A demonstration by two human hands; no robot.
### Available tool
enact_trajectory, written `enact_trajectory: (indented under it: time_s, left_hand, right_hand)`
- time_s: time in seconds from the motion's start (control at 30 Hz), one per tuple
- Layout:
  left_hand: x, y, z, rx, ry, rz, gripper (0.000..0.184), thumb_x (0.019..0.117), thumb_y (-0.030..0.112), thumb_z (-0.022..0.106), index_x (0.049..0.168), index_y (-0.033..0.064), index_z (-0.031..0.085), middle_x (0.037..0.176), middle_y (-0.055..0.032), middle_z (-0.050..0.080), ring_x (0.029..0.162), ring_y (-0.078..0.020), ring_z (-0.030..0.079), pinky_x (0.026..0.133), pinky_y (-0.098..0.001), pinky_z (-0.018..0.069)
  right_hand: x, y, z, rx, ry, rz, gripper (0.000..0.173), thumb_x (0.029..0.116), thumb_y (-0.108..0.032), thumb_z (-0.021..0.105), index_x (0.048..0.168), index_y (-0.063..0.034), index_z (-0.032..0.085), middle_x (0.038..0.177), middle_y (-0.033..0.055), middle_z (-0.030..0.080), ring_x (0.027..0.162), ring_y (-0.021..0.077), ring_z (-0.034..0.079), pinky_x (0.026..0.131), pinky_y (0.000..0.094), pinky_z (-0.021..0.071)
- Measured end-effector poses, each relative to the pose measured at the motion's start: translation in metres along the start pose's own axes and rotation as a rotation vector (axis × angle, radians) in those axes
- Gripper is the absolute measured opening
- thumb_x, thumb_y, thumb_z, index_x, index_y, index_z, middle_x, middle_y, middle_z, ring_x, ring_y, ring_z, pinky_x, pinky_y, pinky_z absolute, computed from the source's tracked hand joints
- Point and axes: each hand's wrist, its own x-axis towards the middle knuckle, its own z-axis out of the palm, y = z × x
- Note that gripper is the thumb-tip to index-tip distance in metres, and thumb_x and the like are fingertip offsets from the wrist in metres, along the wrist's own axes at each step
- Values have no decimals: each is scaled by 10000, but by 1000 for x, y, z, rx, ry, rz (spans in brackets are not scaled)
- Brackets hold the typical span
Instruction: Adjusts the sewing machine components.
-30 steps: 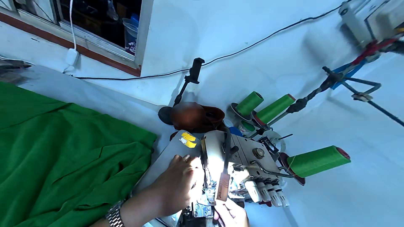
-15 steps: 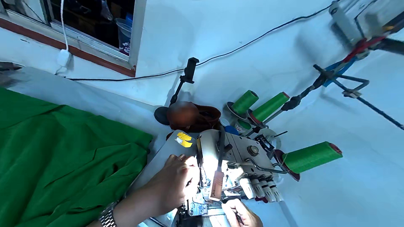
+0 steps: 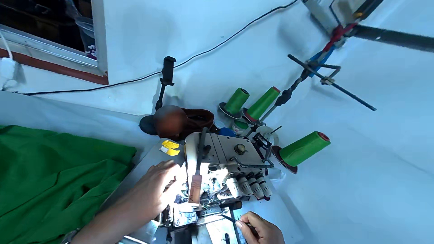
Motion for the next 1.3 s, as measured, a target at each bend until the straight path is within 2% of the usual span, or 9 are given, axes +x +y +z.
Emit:
enact_trajectory:
  time_s: [0.13,0.3,0.4,0.47,0.6,0.8,0.97,1.17,1.3]
  left_hand:
    - [0,-2,-2,-40,186,-78,195,999,214,487,1066,115,641,942,12,635,792,-83,634,704,-321,570]
    - [-24,12,-1,262,398,31,419,995,304,422,667,99,583,734,-14,552,634,-117,544,533,-304,465]
    - [-45,42,12,373,264,201,311,965,256,530,755,56,642,787,-159,627,783,-333,633,758,-474,503]
    - [-51,56,29,397,187,283,243,1017,288,562,958,109,716,903,-153,675,873,-336,624,894,-499,414]
    - [-55,76,58,446,91,268,196,979,166,618,1078,152,787,937,-129,716,854,-360,678,866,-671,408]
    - [-65,91,77,528,124,197,187,969,110,572,941,96,756,829,-95,723,772,-301,674,841,-552,415]
    - [-76,97,84,292,90,110,232,982,73,578,1112,-55,721,848,-193,719,756,-347,702,729,-481,557]
    - [-85,91,98,101,114,53,192,987,55,574,955,-35,740,950,-195,736,876,-291,725,812,-376,586]
    - [-92,100,116,73,81,147,188,988,59,583,973,-27,749,946,-197,738,868,-319,721,813,-434,579]
  right_hand:
    - [-4,10,9,99,39,7,195,974,-166,631,907,-9,725,749,100,689,618,200,651,560,390,527]
    - [-8,17,15,181,57,11,193,972,-176,638,910,-16,729,741,94,686,617,192,649,564,379,526]
    - [-11,20,16,226,60,3,199,970,-188,641,908,-22,731,730,89,681,604,194,645,551,390,519]
    - [-14,21,16,248,61,-17,214,978,-201,634,904,-24,729,724,88,675,601,190,638,546,381,512]
    - [-20,22,13,312,54,-47,213,979,-187,632,907,-9,726,724,99,676,605,190,642,549,366,514]
    - [-33,29,16,418,21,-39,226,994,-184,628,920,7,722,736,115,674,622,196,637,577,367,514]
    - [-39,31,22,495,22,-48,232,998,-183,624,917,12,719,725,110,666,614,186,628,571,357,507]
    - [-37,37,24,615,34,29,243,994,-220,641,989,17,694,799,101,668,652,144,617,607,317,522]
    - [-22,25,36,784,-57,132,331,902,-308,761,997,7,723,859,72,683,696,103,604,637,290,516]
